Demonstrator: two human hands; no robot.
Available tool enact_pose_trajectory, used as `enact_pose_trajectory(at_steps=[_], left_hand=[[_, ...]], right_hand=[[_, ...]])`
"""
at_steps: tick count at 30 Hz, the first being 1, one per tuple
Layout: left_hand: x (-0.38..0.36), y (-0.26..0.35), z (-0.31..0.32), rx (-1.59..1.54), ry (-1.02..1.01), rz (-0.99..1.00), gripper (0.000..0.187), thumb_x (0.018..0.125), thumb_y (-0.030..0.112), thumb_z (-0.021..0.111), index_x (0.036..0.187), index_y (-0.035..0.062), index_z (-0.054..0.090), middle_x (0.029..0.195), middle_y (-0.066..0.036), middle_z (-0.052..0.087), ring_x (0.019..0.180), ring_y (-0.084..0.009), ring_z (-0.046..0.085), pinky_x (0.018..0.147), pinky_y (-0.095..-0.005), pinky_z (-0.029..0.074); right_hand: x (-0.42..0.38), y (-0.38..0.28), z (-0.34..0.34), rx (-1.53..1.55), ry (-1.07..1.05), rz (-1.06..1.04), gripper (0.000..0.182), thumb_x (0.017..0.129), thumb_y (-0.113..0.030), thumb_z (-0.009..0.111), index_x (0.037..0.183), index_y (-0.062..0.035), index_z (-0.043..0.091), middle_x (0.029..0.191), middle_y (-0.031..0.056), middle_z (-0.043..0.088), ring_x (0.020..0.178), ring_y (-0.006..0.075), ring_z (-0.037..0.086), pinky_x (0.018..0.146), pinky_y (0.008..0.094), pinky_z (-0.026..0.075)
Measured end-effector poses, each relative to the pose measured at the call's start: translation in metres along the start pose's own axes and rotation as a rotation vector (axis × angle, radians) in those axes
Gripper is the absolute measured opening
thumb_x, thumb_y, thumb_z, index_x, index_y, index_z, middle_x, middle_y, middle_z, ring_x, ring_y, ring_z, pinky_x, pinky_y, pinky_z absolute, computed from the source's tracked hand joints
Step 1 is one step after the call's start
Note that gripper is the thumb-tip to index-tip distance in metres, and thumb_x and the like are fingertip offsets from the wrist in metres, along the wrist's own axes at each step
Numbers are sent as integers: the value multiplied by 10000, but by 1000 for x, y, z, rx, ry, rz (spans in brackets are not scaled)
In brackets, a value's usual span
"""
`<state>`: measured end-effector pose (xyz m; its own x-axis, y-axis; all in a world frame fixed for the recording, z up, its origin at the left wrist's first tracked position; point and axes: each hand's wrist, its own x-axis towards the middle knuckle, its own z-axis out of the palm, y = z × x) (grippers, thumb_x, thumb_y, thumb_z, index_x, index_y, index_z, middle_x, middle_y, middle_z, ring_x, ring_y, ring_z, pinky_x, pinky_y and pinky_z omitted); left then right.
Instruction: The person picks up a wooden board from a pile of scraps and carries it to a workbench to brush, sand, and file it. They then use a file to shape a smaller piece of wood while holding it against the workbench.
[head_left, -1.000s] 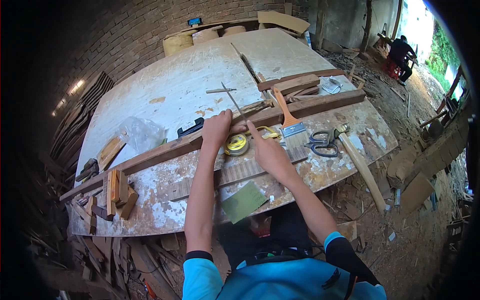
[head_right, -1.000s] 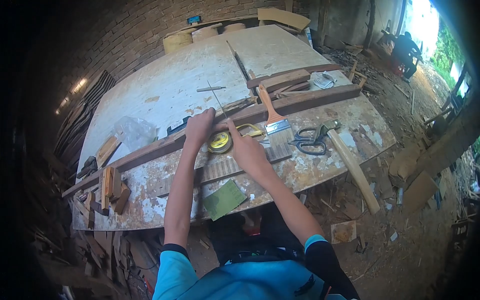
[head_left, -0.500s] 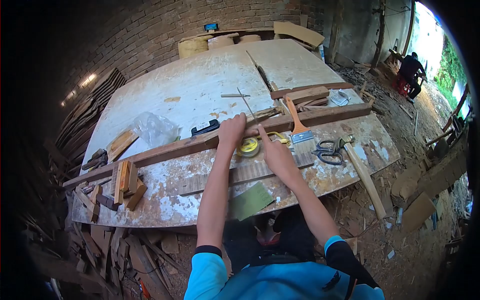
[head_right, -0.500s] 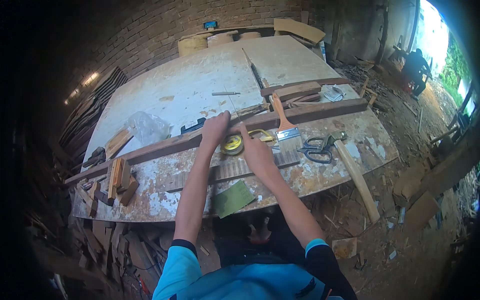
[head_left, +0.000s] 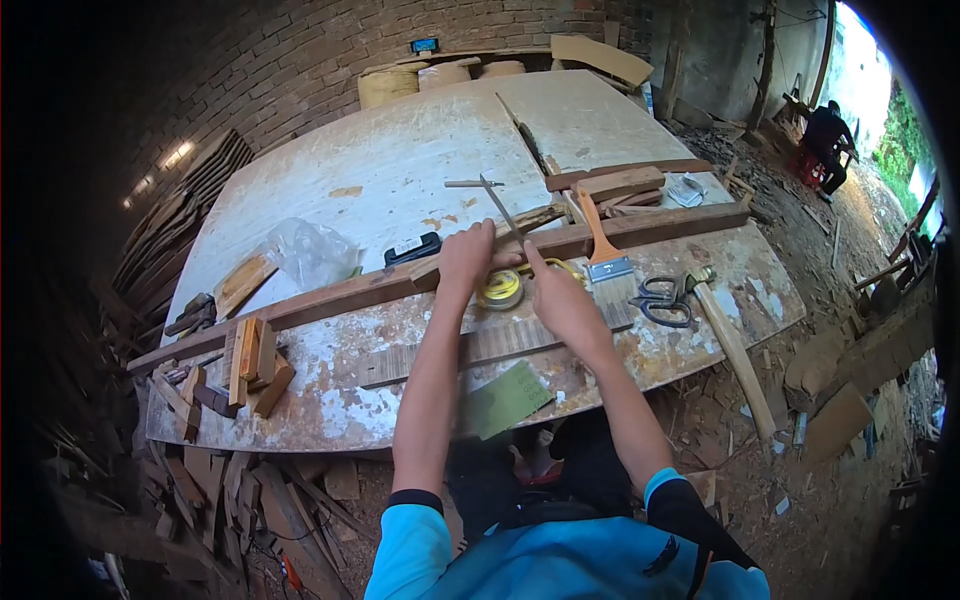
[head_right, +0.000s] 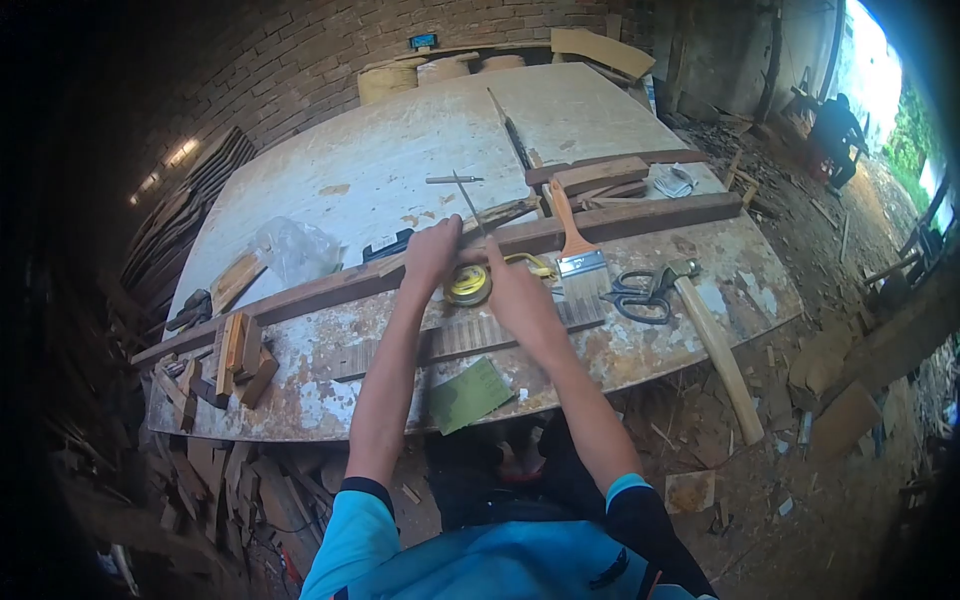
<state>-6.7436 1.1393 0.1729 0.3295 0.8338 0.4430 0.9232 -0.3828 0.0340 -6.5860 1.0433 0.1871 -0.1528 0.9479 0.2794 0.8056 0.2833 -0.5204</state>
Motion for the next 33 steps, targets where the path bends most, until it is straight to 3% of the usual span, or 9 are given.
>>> enact_pose_trajectory(at_steps=[6,10,11,14,15,18,19,29,33], left_hand=[[0,3,0,18,-9,3,587,666,585,666,858,56,498,763,-124,611,680,-301,641,563,-388,502],[-2,5,-2,41,27,17,578,655,567,682,850,54,502,742,-112,611,656,-294,641,554,-380,502],[-3,4,-1,35,52,34,572,650,559,686,845,53,502,733,-105,607,656,-290,642,548,-374,501],[0,3,2,48,59,16,572,648,557,685,845,52,504,720,-101,600,653,-286,641,540,-366,498],[0,2,0,26,50,39,570,649,555,683,845,51,504,713,-99,594,644,-283,639,530,-363,496],[1,3,-9,-20,-70,15,582,700,577,633,830,32,474,779,-139,598,706,-333,629,573,-408,492],[1,3,-8,-10,-52,27,576,696,557,645,855,31,470,795,-127,599,710,-329,630,571,-407,492],[3,-9,-5,-171,33,130,363,824,388,592,906,36,552,847,-127,596,696,-317,628,566,-401,498],[-3,0,-12,-277,119,10,276,855,340,555,864,70,613,848,-113,595,732,-318,616,596,-417,490]], right_hand=[[-12,2,-9,12,-84,59,612,824,-45,456,1409,-85,281,739,255,605,767,407,614,686,499,475],[-27,-3,1,80,-83,102,686,822,-47,455,1438,-57,152,715,266,599,697,439,605,653,511,469],[-31,-4,1,76,-41,84,657,841,-62,444,1417,6,134,710,268,600,680,443,601,638,517,464],[-36,1,4,189,52,178,478,897,-103,434,1344,1,299,647,250,571,634,433,575,616,517,426],[-32,9,7,130,13,138,281,908,-113,432,1142,43,443,661,262,573,668,449,579,615,521,429],[-13,8,13,80,68,123,187,912,-113,436,973,58,479,682,279,577,697,457,580,617,520,435],[1,3,12,47,8,114,175,891,-91,428,959,66,463,760,278,613,752,445,614,664,513,487],[42,-2,24,62,40,128,146,837,-27,455,933,83,450,802,302,606,782,452,613,680,498,501],[42,0,26,70,52,99,144,838,-27,456,935,79,444,801,306,603,786,459,609,685,506,497]])
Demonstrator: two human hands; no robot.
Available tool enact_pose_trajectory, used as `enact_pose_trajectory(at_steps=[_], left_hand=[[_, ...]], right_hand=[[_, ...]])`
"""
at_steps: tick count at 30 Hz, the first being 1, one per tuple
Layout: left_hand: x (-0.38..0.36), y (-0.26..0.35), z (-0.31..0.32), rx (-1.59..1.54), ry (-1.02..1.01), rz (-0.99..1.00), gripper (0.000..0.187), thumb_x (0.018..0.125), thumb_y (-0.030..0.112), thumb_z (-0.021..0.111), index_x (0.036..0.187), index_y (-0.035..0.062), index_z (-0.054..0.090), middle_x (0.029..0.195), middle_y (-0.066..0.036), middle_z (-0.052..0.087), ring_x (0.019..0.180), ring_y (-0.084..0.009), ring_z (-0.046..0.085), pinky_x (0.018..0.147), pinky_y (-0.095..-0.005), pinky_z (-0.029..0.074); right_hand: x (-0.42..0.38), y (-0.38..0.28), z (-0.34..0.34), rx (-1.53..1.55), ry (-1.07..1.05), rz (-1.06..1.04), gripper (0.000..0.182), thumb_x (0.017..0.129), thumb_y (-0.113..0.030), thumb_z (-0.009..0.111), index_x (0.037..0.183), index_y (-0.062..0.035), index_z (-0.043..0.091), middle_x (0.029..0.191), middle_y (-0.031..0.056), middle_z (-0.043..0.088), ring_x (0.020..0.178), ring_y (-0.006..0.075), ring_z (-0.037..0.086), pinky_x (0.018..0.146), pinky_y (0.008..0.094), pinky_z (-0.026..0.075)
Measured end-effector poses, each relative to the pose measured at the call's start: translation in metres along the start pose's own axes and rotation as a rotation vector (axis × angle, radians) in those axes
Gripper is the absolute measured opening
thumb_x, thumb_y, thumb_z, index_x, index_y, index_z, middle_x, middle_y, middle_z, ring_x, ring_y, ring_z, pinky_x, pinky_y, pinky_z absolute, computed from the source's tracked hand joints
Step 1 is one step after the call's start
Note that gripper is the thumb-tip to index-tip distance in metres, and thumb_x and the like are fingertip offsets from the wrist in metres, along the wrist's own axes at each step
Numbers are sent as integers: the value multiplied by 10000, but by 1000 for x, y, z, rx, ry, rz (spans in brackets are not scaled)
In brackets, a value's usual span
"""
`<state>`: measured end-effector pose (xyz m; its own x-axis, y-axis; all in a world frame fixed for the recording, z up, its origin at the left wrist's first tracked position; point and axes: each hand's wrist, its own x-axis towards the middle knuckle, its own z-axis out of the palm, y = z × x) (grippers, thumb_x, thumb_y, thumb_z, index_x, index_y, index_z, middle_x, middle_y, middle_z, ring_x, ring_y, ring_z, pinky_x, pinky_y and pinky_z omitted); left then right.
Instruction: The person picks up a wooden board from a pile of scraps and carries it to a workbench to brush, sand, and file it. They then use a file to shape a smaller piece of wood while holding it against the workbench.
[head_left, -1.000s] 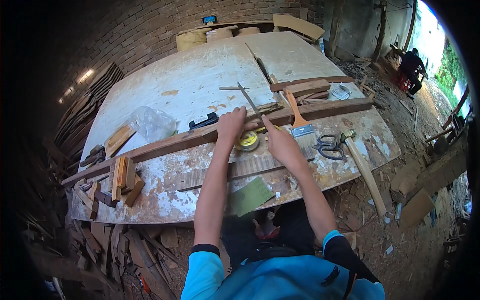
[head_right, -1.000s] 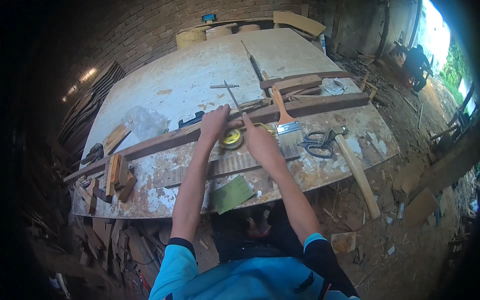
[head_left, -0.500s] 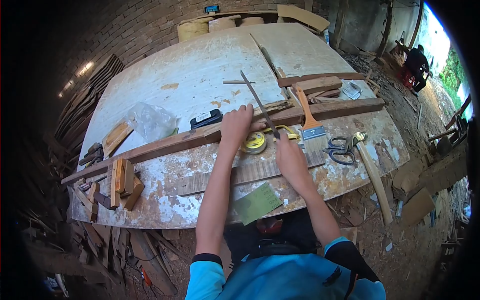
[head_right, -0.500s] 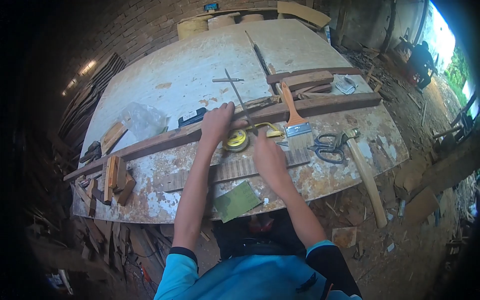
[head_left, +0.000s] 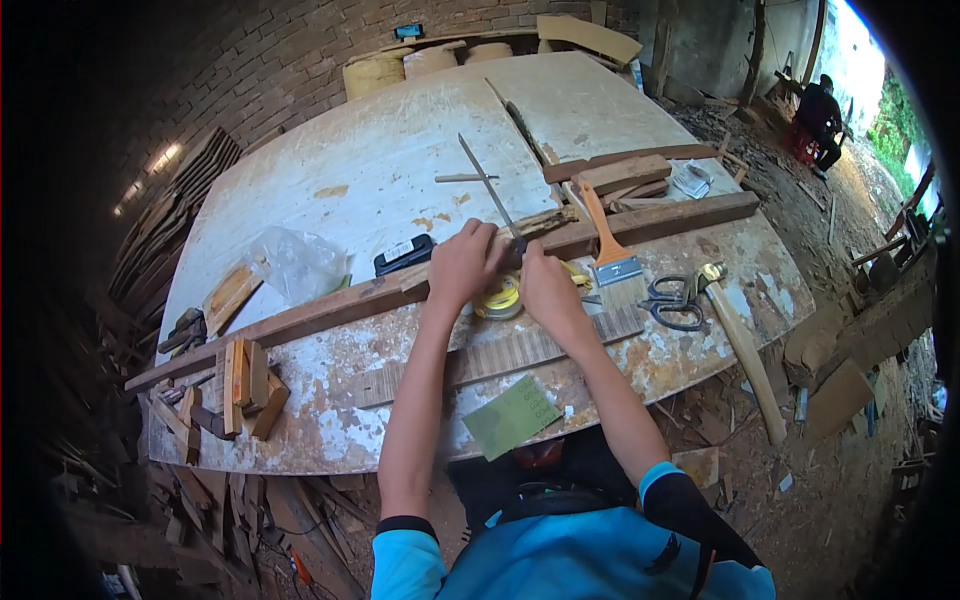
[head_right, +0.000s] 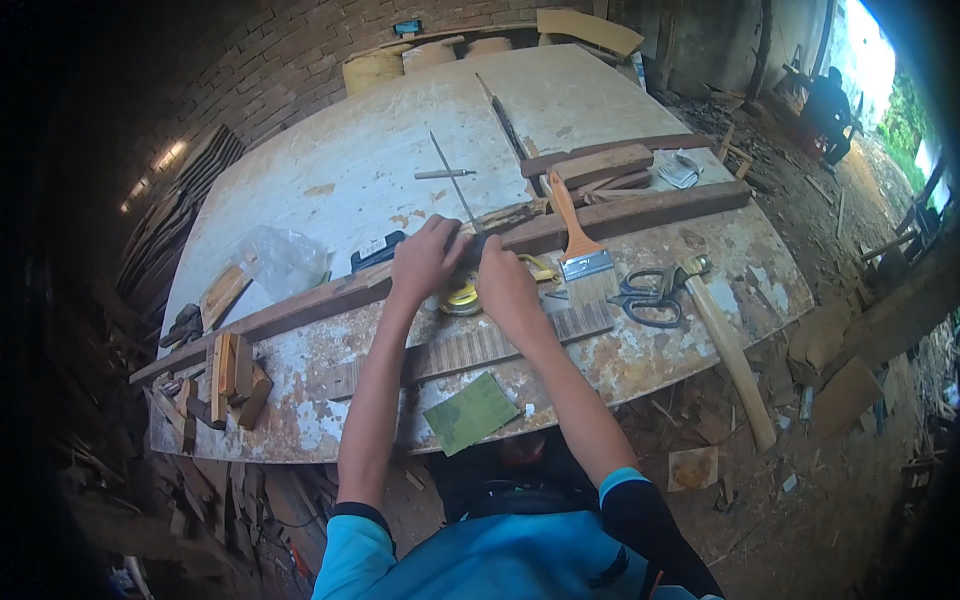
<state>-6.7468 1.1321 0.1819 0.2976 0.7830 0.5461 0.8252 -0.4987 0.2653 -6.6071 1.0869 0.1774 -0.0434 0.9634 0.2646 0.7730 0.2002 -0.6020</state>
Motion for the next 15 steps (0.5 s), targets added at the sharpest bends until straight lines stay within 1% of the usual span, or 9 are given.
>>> enact_pose_trajectory(at_steps=[2,3,4,6,8,9,10,12,15], left_hand=[[4,0,-3,-8,-7,-22,276,853,342,556,840,73,618,841,-109,596,735,-315,616,594,-421,488],[2,1,-3,-18,-16,-39,277,852,343,557,828,75,621,837,-107,596,737,-313,616,593,-423,487],[-1,2,0,-17,-34,-43,277,851,350,558,847,83,629,832,-105,595,738,-312,614,594,-420,484],[-1,-1,1,11,-47,-38,280,849,363,558,885,99,644,823,-100,592,740,-309,610,595,-414,477],[1,-1,-1,20,-28,-27,275,841,362,565,909,110,651,799,-101,576,724,-313,600,588,-413,467],[1,-1,-1,-25,-16,-35,268,842,353,564,895,105,653,803,-98,579,712,-312,602,578,-413,464],[-1,0,-1,-19,-30,-39,271,840,354,567,894,105,657,799,-96,581,706,-309,604,576,-411,465],[4,-1,-6,-5,-43,-42,275,837,358,572,897,106,665,793,-93,585,700,-303,608,574,-409,466],[5,2,-2,-8,-52,-75,278,835,362,575,909,113,673,787,-91,589,701,-297,610,572,-407,464]], right_hand=[[-3,3,2,21,-13,22,156,836,-26,453,953,75,435,798,318,596,799,464,604,699,514,489],[-17,-2,-6,46,1,31,145,861,-46,433,937,77,438,751,325,582,776,482,587,682,533,465],[-36,-7,-17,71,14,34,153,885,-67,413,921,79,440,705,332,567,753,499,571,665,553,441],[-75,5,-25,31,-99,98,149,884,-69,407,941,66,433,715,332,568,764,508,568,673,560,430],[-76,-4,-39,-21,-154,119,199,836,-30,432,1007,71,417,743,320,583,777,496,576,691,542,454],[-75,-4,-44,-55,-192,141,245,813,-10,445,1040,74,409,757,314,591,784,490,581,699,533,466],[-57,-6,-39,-17,-168,132,236,813,-7,443,1030,82,418,770,318,588,801,486,582,706,533,465],[-10,-3,-15,30,-72,19,221,820,-16,447,1016,84,429,809,332,582,825,480,582,711,530,466],[-4,-3,-9,47,57,-48,157,877,-88,427,911,64,448,764,321,576,787,492,565,683,538,443]])
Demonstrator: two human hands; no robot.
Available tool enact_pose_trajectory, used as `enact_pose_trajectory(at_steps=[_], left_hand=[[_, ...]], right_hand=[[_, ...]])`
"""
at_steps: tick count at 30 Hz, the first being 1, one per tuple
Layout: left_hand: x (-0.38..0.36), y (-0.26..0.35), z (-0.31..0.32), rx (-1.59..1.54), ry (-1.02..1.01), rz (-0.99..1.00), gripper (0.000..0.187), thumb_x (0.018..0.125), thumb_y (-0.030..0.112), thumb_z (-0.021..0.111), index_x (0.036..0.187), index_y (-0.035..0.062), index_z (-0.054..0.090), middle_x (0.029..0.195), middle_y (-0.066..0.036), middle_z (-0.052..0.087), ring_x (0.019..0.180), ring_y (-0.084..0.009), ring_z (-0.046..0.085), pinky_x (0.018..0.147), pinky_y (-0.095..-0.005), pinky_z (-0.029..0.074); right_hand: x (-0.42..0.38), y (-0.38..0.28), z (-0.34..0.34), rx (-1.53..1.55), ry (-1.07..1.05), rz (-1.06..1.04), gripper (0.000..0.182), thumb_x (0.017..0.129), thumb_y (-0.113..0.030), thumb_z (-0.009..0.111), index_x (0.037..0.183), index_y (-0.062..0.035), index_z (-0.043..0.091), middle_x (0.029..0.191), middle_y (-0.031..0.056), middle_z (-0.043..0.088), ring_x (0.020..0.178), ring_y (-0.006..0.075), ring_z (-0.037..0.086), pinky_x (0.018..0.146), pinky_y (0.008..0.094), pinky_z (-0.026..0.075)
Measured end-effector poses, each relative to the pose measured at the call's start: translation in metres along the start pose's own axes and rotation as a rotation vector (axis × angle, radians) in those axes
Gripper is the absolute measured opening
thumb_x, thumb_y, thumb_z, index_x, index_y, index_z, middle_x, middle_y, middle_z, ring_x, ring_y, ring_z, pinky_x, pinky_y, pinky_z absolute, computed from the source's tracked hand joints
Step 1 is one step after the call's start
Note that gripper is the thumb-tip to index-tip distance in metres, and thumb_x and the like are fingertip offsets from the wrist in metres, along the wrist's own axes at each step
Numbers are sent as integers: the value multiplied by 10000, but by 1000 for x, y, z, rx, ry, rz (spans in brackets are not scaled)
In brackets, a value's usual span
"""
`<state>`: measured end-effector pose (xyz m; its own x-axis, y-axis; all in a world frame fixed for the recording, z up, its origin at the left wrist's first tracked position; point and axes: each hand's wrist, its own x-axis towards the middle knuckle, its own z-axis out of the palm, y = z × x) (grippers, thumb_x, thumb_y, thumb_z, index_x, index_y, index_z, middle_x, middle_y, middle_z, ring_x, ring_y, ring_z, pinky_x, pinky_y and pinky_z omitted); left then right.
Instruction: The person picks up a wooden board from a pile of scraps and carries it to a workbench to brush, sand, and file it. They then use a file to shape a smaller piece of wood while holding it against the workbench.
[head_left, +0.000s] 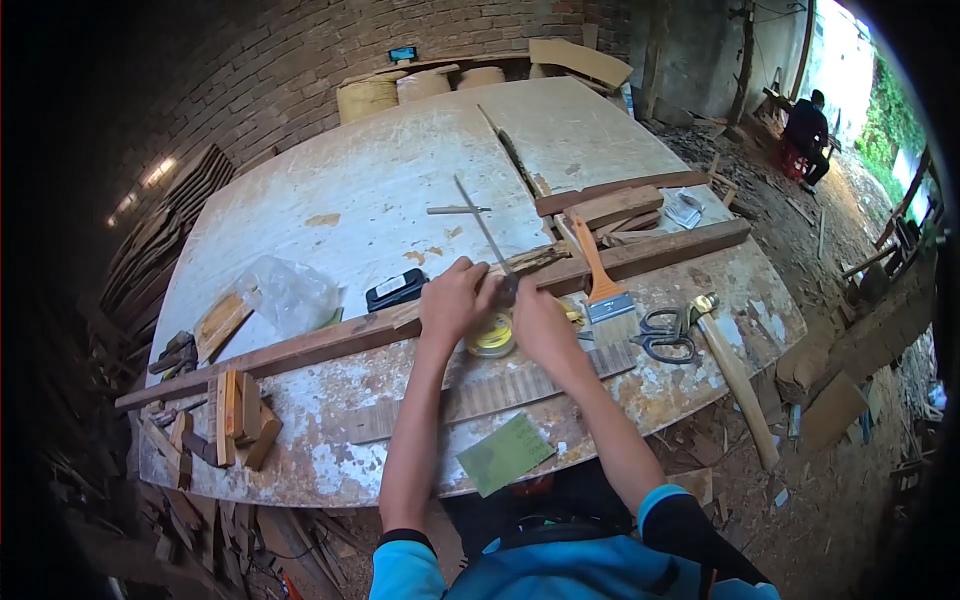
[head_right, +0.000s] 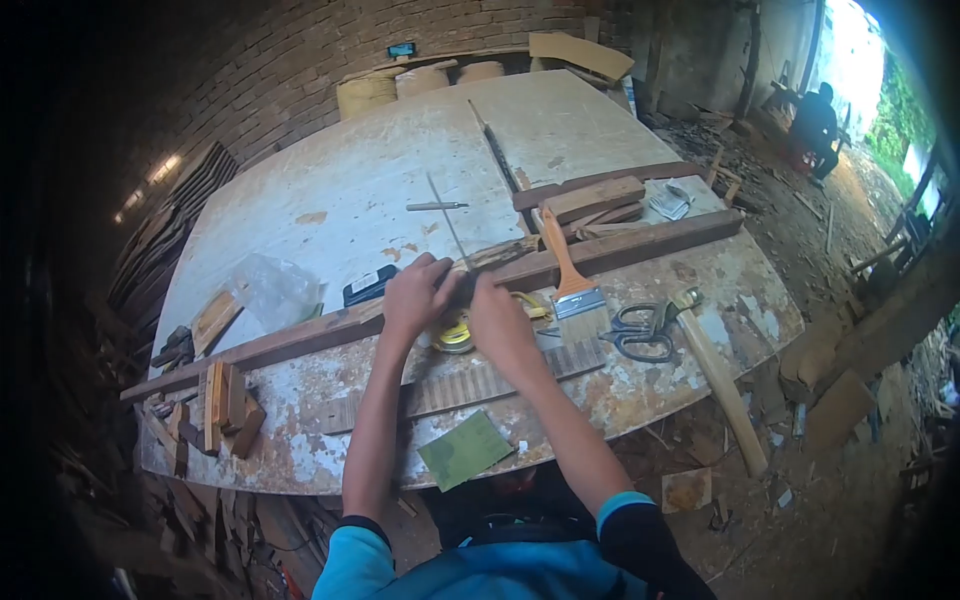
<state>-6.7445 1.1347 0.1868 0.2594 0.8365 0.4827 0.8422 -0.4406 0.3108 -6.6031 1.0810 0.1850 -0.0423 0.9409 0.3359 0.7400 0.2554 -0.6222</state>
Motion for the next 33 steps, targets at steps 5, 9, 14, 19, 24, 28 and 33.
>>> enact_pose_trajectory(at_steps=[5,9,14,19,24,28,33], left_hand=[[3,-6,4,18,68,10,249,835,339,570,877,108,653,798,-101,577,727,-296,607,582,-410,465],[-2,-1,3,29,42,-4,257,850,322,553,819,74,614,804,-124,567,722,-326,595,586,-427,459],[-1,1,4,40,34,-4,241,834,328,579,874,100,647,771,-103,558,683,-310,594,564,-418,457],[-3,1,4,31,64,23,262,832,337,585,898,91,649,777,-113,576,683,-310,598,572,-411,457],[0,7,-4,-2,67,-59,256,810,335,595,877,107,690,728,-118,612,694,-309,608,588,-412,466],[-6,-1,4,-26,111,-13,261,803,333,596,862,95,687,741,-120,617,704,-308,612,593,-413,469],[0,-1,9,30,100,-55,323,796,394,581,804,80,655,771,-135,626,712,-319,619,587,-430,476]], right_hand=[[-56,2,-31,-77,-180,158,174,895,-102,407,961,57,431,733,313,573,758,481,571,662,530,443],[7,12,3,37,-38,-1,140,824,-39,445,907,57,505,786,304,594,810,460,589,695,513,477],[-46,3,-32,-48,-215,149,181,826,-27,444,977,71,460,824,310,592,813,470,591,685,508,491],[2,2,-6,21,-129,80,177,817,-19,455,979,51,444,841,295,604,817,467,597,696,512,485],[-34,7,-9,17,-98,159,169,842,-53,453,962,64,432,693,300,581,714,476,591,625,539,458],[-21,-4,-20,-34,-162,164,192,837,-45,436,1009,40,440,815,274,611,785,464,600,679,533,471],[-7,9,-3,-31,-103,95,171,853,-51,424,1003,26,453,784,281,603,794,468,593,681,532,465]])
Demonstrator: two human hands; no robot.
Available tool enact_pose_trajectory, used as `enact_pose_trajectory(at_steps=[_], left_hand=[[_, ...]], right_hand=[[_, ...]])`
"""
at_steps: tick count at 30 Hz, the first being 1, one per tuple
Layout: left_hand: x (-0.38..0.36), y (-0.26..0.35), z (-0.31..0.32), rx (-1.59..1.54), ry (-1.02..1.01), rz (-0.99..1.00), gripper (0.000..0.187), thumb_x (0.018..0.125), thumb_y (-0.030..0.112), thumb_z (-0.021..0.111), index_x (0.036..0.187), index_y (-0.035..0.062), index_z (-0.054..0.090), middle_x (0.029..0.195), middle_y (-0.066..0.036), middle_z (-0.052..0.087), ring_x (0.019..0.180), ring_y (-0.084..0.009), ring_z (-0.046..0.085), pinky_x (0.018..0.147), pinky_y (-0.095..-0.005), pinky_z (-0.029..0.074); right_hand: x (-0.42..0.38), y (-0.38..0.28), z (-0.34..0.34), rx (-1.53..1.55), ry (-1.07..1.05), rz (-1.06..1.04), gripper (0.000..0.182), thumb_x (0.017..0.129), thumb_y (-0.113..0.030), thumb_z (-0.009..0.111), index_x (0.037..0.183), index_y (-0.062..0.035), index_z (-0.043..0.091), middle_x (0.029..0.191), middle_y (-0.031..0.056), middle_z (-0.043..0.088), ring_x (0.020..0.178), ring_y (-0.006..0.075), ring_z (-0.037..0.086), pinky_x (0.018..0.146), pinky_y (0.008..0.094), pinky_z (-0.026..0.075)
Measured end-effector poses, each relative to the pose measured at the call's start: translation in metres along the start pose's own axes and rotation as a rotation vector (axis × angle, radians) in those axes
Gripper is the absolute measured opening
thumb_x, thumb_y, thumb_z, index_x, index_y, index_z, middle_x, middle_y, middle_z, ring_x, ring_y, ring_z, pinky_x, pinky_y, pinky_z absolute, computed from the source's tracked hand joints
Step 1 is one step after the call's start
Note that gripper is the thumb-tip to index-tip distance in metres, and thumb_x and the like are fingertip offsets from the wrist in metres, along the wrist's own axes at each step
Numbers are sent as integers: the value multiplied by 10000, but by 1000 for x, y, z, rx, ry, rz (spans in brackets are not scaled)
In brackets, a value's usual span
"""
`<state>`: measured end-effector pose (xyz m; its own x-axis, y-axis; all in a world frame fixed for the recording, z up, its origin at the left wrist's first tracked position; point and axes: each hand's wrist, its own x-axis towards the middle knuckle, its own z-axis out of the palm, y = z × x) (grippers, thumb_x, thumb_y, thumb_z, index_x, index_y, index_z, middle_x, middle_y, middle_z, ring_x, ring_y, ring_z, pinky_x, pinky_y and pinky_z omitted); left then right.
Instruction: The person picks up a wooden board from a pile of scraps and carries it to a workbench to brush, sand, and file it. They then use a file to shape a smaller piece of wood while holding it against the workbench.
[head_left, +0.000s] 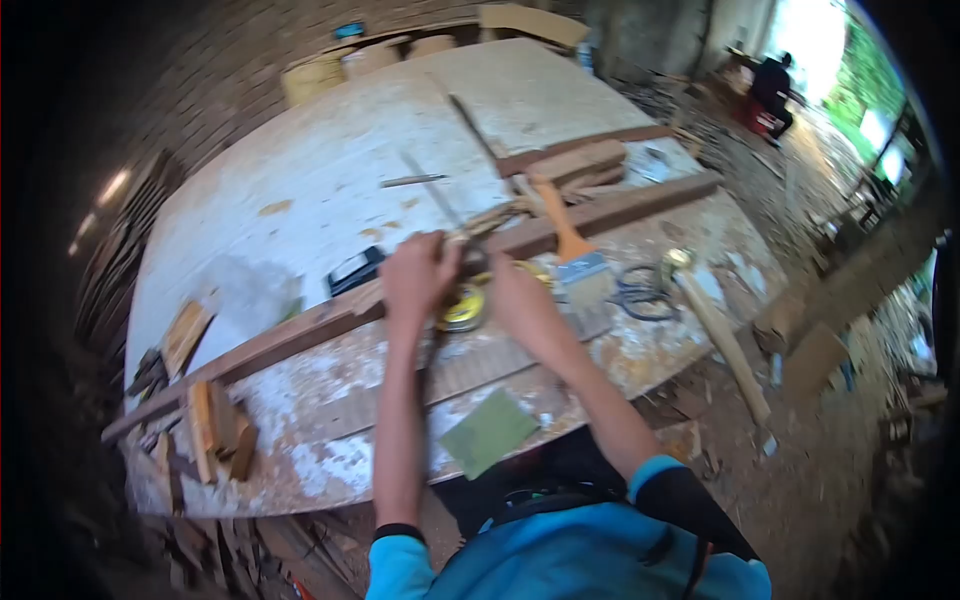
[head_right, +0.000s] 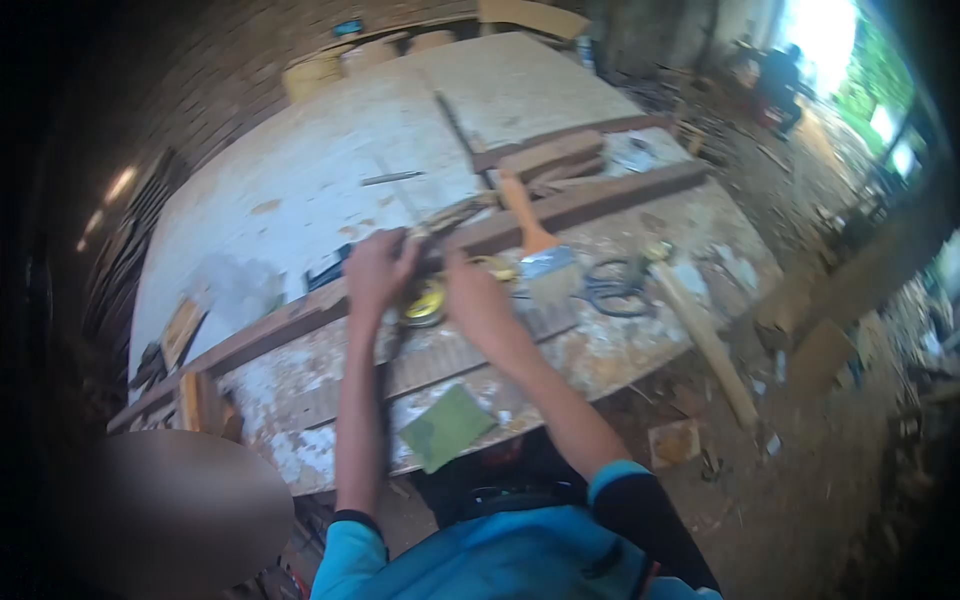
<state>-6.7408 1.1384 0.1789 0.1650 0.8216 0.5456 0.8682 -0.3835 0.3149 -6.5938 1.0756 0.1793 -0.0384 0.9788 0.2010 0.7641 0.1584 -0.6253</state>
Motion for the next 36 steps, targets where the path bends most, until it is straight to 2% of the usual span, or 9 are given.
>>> enact_pose_trajectory(at_steps=[2,3,8,13,23,30,32,33,36], left_hand=[[-1,-5,-1,-44,12,8,314,796,376,585,796,69,649,790,-135,623,758,-317,621,642,-432,485],[0,2,-10,-50,-56,-39,314,797,367,579,881,81,678,841,-123,643,783,-318,616,670,-413,482],[0,0,-7,-83,-17,-11,268,770,322,614,890,97,696,815,-109,645,728,-301,631,623,-400,499],[-6,1,-15,-253,-129,-8,315,716,381,681,896,124,707,821,-71,669,725,-266,639,632,-360,498],[-6,1,-7,-71,34,136,256,786,339,625,877,111,697,741,-74,640,642,-287,620,570,-375,478],[-2,4,-13,-39,-31,54,271,797,362,612,880,115,686,778,-86,624,688,-302,618,590,-397,481],[-6,3,-5,-63,-27,57,264,807,357,602,877,115,681,769,-92,612,696,-307,615,592,-406,479],[-5,6,-2,-34,23,28,252,822,310,578,753,76,643,741,-96,598,672,-308,606,589,-428,459],[2,7,-7,0,-15,30,261,823,322,578,751,81,646,737,-81,596,672,-290,602,629,-420,438]], right_hand=[[-47,-5,-21,-21,-109,129,174,855,-55,427,1005,28,455,788,280,603,798,465,591,676,530,464],[-53,-4,-26,-66,-144,169,177,853,-56,433,1005,31,456,792,278,604,800,464,591,672,528,463],[18,-3,4,-42,12,-37,170,881,-113,424,928,49,442,772,317,577,792,494,555,704,545,431],[-5,0,-4,-34,10,-23,149,879,-92,423,905,54,433,732,323,564,758,499,555,677,560,422],[-3,-13,-2,-15,62,5,143,850,-59,474,904,72,450,719,306,581,750,463,589,666,528,456],[-63,-14,-41,-118,-148,176,163,840,-44,442,927,92,466,745,307,594,769,471,597,683,535,469],[-33,-9,-22,-84,-8,23,177,878,-89,434,907,82,466,713,314,576,737,488,575,668,543,450],[-19,-8,-16,-70,73,-59,193,897,-112,431,897,78,466,696,317,567,722,497,563,661,546,440],[-24,-5,-23,-31,11,26,200,898,-117,439,894,80,470,703,317,570,735,496,569,661,546,442]])
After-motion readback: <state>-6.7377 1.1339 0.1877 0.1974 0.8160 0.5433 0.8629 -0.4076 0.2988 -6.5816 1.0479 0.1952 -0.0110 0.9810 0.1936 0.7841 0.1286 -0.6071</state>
